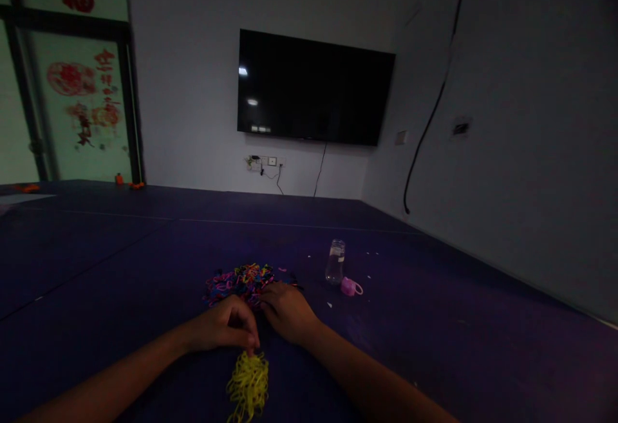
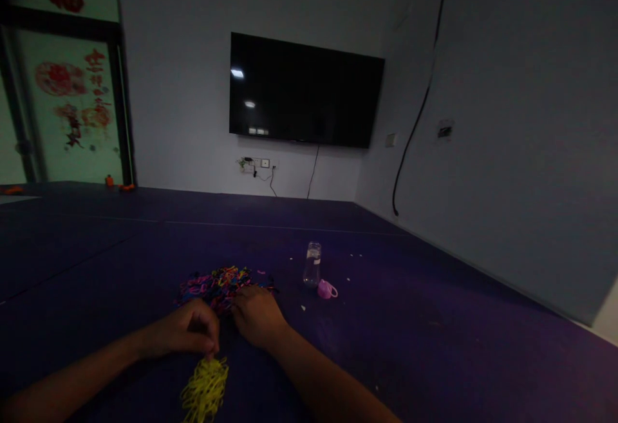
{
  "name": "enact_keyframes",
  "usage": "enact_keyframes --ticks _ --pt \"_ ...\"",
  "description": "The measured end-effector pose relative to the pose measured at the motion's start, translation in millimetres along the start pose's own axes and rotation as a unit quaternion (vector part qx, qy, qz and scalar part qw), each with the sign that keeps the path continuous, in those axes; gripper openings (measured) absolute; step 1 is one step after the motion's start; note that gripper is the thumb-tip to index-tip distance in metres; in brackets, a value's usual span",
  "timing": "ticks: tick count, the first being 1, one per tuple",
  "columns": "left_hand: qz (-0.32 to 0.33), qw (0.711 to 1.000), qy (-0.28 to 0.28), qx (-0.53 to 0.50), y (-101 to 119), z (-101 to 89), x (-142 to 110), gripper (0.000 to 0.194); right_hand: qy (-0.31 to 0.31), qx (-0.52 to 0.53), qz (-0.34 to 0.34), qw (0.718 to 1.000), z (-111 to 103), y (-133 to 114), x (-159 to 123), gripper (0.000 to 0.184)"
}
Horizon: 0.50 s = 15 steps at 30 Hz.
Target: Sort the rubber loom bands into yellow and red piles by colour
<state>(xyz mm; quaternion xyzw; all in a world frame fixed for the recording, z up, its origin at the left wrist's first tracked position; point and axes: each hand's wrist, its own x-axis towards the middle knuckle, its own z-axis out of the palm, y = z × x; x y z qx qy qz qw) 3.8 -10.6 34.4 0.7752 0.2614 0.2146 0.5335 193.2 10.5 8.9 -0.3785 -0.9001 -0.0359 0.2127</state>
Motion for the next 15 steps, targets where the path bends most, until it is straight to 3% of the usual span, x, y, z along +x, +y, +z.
enact_keyframes --ticks 4,7,9,12,15 --pt "-0.017 0.998 0.046 0.027 -5 -1.6 3 0.033 0.001 0.003 0.002 1.0 -1 -1 0 0.021" --pt "0.005 0.983 0.165 0.085 -13 -5.1 6 0.033 0.003 0.009 -0.005 1.0 1 0 -1 0.021" --pt "0.027 0.952 0.255 0.165 -20 -12.8 7 0.031 0.002 0.006 -0.007 1.0 3 2 0 0.022" --pt "0.058 0.864 0.368 0.339 -32 -31.9 5 0.028 0.004 -0.001 -0.012 1.0 5 4 0 0.021" --pt "0.072 0.82 0.353 0.446 -43 -50.8 2 0.027 0.005 0.002 -0.019 1.0 6 5 1 0.021"
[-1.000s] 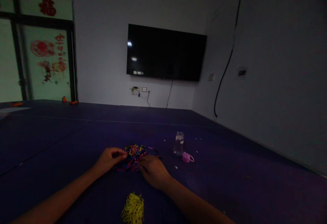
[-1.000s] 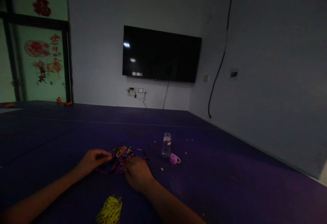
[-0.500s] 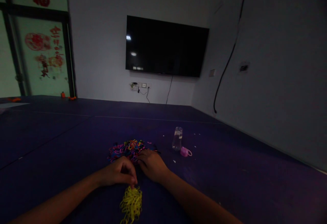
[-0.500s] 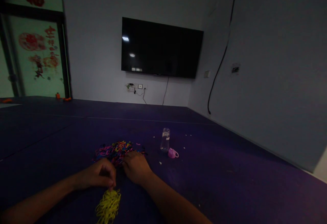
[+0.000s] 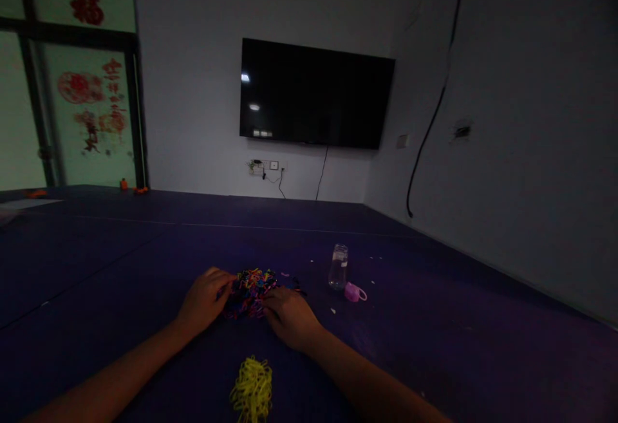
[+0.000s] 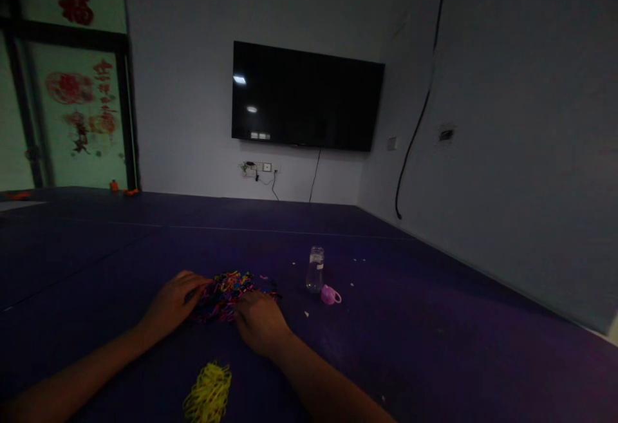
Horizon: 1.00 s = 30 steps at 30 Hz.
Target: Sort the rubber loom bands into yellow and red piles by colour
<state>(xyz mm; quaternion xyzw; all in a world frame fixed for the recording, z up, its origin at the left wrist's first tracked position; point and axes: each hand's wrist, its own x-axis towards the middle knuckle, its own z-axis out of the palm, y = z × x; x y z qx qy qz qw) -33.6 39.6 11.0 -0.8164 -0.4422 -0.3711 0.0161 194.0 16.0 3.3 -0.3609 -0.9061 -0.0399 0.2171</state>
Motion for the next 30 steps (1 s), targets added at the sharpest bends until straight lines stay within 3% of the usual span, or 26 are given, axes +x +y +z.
enact_keyframes --ticks 7,14,23,30 --pt "0.013 0.994 -0.052 0.092 -21 14.4 -3 0.042 0.008 0.007 0.01 1.0 0 -2 0 0.022" --pt "0.012 0.988 -0.137 0.07 -23 17.8 -3 0.041 0.002 0.01 0.017 1.0 -4 -3 0 0.022" --pt "0.016 0.992 -0.108 0.058 -22 20.1 -2 0.037 -0.002 0.013 0.02 1.0 -7 -4 -2 0.023" --pt "0.048 0.996 -0.069 0.029 -7 9.7 0 0.031 -0.008 0.009 0.022 1.0 -8 -6 -1 0.022"
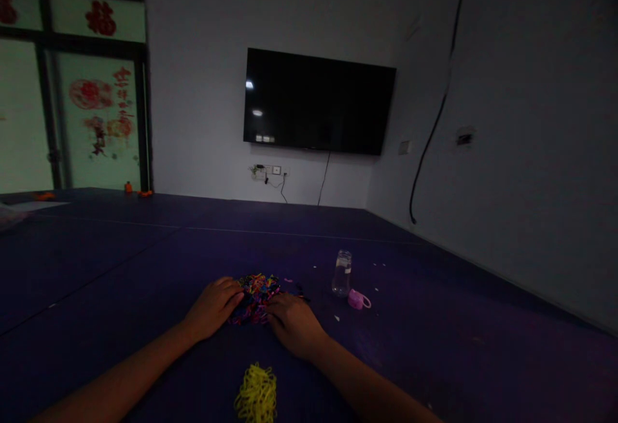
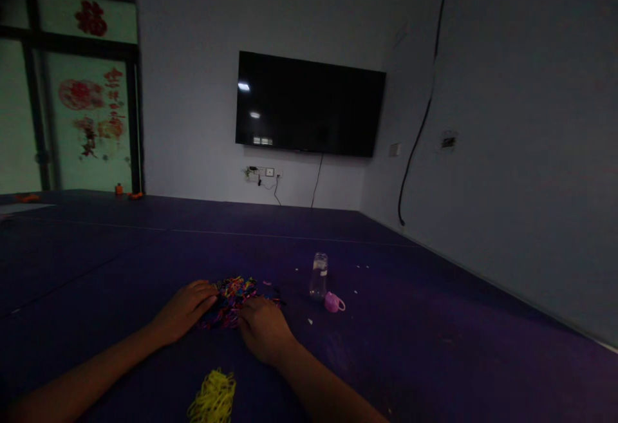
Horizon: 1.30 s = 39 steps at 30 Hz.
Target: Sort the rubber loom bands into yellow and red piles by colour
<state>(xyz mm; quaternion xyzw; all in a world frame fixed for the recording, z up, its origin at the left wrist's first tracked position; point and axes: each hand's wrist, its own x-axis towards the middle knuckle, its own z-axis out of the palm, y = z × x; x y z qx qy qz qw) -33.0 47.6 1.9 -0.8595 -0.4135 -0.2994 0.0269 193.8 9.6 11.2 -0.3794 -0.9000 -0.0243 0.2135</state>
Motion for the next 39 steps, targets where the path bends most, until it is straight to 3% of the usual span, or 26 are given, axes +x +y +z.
enact_keyframes --ticks 8,19,27,39 --pt "-0.011 1.0 0.0 -0.001 -2 1.5 0 0.031 0.0 -0.003 -0.002 1.0 1 1 -1 0.023" --pt "-0.052 0.995 -0.076 0.032 -21 16.5 -2 0.048 0.0 -0.008 0.001 1.0 1 0 0 0.021" --pt "-0.085 0.987 -0.128 0.045 -12 9.5 4 0.051 0.001 -0.011 -0.006 1.0 3 1 0 0.021" --pt "-0.074 0.987 -0.136 0.047 -20 8.9 8 0.053 0.003 -0.013 -0.008 1.0 4 3 0 0.021"
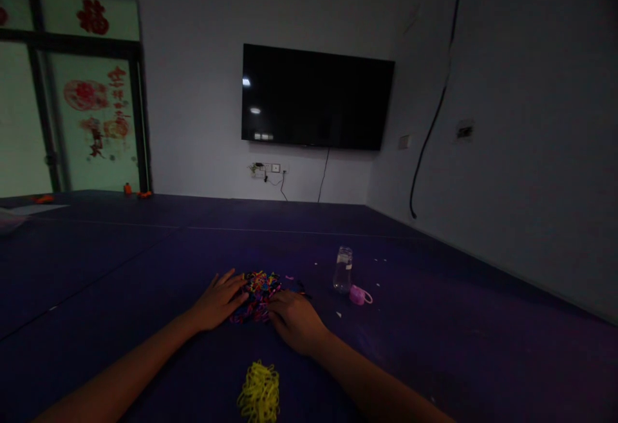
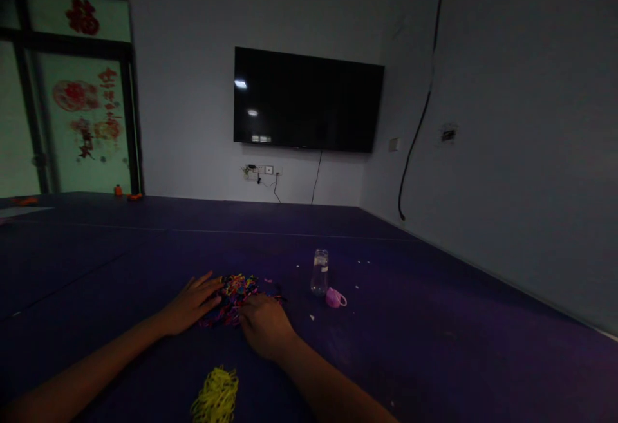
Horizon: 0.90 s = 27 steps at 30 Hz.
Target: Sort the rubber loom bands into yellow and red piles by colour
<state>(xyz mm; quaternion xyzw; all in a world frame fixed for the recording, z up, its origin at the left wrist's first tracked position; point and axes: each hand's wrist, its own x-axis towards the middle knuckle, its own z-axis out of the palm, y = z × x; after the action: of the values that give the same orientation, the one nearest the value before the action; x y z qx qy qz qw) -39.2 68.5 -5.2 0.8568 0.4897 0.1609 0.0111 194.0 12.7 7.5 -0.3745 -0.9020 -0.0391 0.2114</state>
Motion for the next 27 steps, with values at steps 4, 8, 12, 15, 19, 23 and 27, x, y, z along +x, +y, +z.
enact_keyframes --ticks 4,8,12,15,19,23,27 --pt "0.001 1.0 0.003 0.006 -2 2.4 1 0.054 -0.003 0.0 0.0 1.0 -1 -1 1 0.021" --pt "0.006 1.0 0.022 0.008 -6 6.7 2 0.051 -0.001 0.003 0.002 1.0 -1 -2 0 0.02" --pt "0.014 0.999 0.045 0.0 -11 9.8 1 0.05 0.001 -0.003 -0.003 1.0 1 0 0 0.021" --pt "0.02 0.998 0.06 -0.003 -11 9.7 0 0.048 0.005 -0.007 -0.008 1.0 2 1 0 0.021" --pt "0.009 0.999 0.05 0.005 -9 7.8 0 0.049 0.004 -0.003 -0.003 1.0 3 1 0 0.02" --pt "0.009 0.999 0.052 0.008 -7 7.6 0 0.049 0.003 0.001 -0.006 1.0 2 1 0 0.021" --pt "0.01 0.998 0.06 0.006 -8 8.2 0 0.049 0.006 0.005 -0.003 1.0 0 -1 0 0.022"
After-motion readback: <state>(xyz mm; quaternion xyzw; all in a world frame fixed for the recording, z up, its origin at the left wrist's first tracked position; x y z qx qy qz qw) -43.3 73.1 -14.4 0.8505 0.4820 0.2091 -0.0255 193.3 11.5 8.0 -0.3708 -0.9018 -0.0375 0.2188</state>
